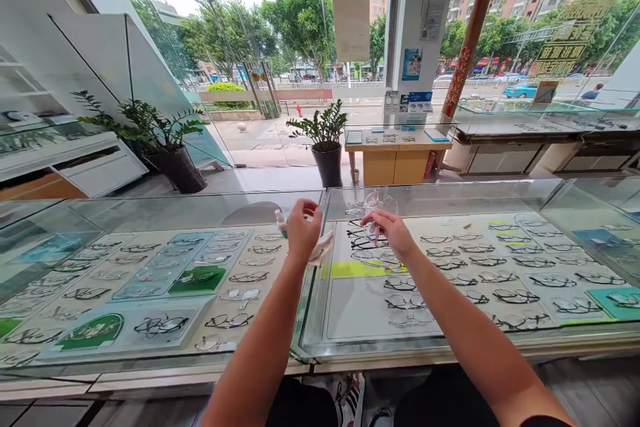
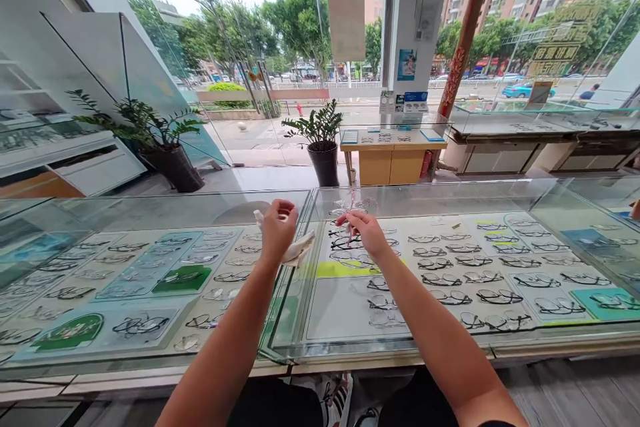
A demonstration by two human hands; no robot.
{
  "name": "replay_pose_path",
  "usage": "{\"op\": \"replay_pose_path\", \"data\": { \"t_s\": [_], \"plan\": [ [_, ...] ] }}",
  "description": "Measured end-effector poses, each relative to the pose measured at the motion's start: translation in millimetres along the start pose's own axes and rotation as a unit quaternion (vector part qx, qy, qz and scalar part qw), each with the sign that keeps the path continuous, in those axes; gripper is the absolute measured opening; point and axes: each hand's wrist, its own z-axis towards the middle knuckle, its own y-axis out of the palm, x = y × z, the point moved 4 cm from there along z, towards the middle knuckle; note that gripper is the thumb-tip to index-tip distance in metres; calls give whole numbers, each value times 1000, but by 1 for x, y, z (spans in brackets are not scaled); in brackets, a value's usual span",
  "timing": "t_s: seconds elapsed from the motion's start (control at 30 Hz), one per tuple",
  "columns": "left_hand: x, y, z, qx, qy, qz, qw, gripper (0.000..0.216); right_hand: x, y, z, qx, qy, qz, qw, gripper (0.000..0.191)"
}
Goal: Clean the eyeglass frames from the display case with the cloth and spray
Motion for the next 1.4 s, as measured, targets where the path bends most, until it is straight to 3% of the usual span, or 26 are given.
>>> {"op": "replay_pose_path", "data": {
  "t_s": [0.13, 0.23, 0.4, 0.53, 0.7, 0.87, 1.0, 1.17, 1.4],
  "plan": [
    [-18, 25, -14, -198, -74, 206, 955, 28, -1, 2, -1, -4, -1, 3, 1000, 37],
    [-33, 31, -18, -249, -119, 226, 934, 32, -4, 4, -3, -5, -5, -3, 1000, 37],
    [-29, 32, -9, -225, -96, 151, 958, 13, -6, 5, -4, -3, -4, -2, 1000, 37],
    [-14, 32, -6, -160, -90, -56, 981, 32, -5, 3, -3, 1, -8, -6, 1000, 36],
    [-5, 44, -16, -194, -199, -316, 907, 59, -6, 4, -4, -14, -3, -28, 1000, 37],
    [6, 52, -23, -250, -224, -411, 848, 73, -10, 8, -7, -46, -6, -42, 998, 40],
    [18, 55, -30, -302, -188, -439, 825, 66, -7, 12, -7, -86, 7, -53, 995, 42],
    [24, 58, -38, -327, -169, -445, 817, 63, -2, 13, -6, -103, 5, -75, 992, 39],
    [18, 61, -32, -276, -174, -488, 809, 63, -4, 12, -7, -87, 1, -88, 992, 40]
  ]
}}
